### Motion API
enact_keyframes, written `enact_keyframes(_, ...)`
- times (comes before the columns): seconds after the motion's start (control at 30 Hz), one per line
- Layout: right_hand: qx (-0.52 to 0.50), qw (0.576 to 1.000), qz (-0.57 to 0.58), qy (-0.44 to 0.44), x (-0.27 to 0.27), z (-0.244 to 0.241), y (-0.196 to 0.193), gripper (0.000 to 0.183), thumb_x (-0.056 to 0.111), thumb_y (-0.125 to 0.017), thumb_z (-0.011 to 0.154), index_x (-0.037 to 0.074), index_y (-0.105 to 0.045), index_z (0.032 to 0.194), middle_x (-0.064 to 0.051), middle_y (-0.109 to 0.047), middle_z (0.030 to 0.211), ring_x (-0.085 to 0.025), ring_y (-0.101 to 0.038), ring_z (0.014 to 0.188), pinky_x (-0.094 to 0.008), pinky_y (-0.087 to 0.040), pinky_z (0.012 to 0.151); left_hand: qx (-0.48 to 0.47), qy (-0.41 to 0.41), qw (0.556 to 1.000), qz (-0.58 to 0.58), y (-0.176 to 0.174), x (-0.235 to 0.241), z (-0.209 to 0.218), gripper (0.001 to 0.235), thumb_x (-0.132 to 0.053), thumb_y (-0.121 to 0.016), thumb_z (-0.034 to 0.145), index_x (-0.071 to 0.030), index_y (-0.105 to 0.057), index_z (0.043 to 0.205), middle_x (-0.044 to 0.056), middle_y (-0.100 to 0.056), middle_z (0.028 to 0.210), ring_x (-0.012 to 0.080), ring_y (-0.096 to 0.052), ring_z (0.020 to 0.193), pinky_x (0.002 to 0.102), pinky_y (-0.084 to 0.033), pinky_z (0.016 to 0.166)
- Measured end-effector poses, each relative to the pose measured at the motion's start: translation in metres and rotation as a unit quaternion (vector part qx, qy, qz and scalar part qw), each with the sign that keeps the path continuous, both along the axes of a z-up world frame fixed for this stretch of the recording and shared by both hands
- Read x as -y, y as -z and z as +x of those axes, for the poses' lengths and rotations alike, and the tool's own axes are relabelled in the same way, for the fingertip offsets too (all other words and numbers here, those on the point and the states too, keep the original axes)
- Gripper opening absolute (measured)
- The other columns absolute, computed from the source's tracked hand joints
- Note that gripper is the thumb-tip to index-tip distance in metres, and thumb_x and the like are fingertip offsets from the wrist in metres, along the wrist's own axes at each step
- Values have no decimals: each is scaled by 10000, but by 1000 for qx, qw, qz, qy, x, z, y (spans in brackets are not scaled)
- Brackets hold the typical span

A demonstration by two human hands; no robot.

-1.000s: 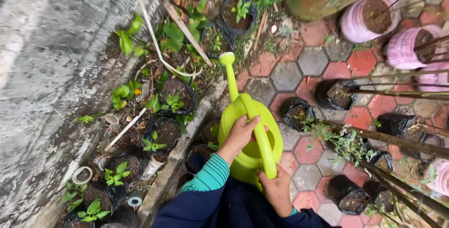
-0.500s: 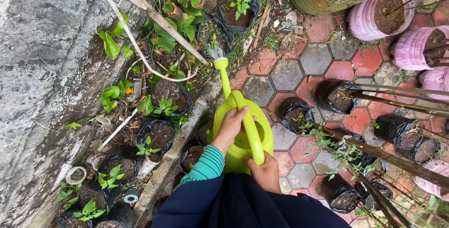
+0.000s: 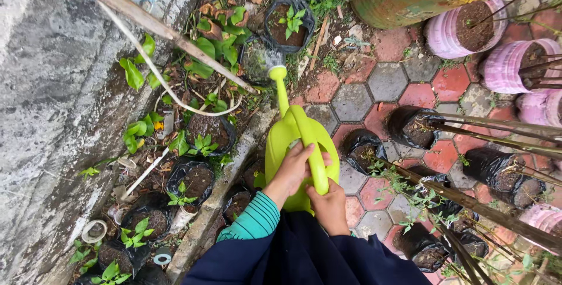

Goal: The person waters multiple potted plants and seedlings in a garden using a green watering can. They move along a tiled path, pouring water into various containers and ground-level plants, then walk to a water source to refill the can.

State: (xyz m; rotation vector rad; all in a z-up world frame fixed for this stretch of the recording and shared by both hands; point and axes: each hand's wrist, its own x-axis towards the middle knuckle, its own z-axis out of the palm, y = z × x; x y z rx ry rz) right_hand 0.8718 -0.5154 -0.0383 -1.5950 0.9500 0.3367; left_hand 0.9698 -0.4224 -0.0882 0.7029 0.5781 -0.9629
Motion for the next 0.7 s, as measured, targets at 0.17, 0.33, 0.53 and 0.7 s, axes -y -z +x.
enact_keyframes(0.17,30,999,19,27,6,29,-3,125,86,-717,843,-4,-677,920,-18,-596,578,-104,-507,422,-280,-398,396,25,29,999,5,-15,19,25,322,-288,-401,1092,-110,-454,1355,165,-706,998,314,-747,925,438,-631,796)
enact_keyframes(0.33,60,998,14,9,15,59,1,128,89,-722,843,2,-682,928,-22,-605,575,-107,-523,420,-279,-408,397,50,44,997,38,-4,31,55,304,-306,-408,1098,-114,-447,1330,140,-681,939,306,-745,854,437,-626,736)
enact_keyframes(0.53,75,994,-57,-54,30,90,3,182,95,-732,831,-1,-693,981,-35,-630,575,-112,-547,418,-282,-438,405,34,44,997,60,7,41,79,339,-335,-397,1077,-166,-444,1368,113,-664,935,272,-731,837,422,-609,707)
enact_keyframes(0.7,59,997,-31,-37,33,95,5,188,92,-728,839,-14,-693,990,-40,-632,589,-122,-547,424,-290,-440,411,19,39,998,39,11,45,85,366,-327,-431,1078,-165,-412,1406,123,-659,961,284,-727,848,420,-616,760)
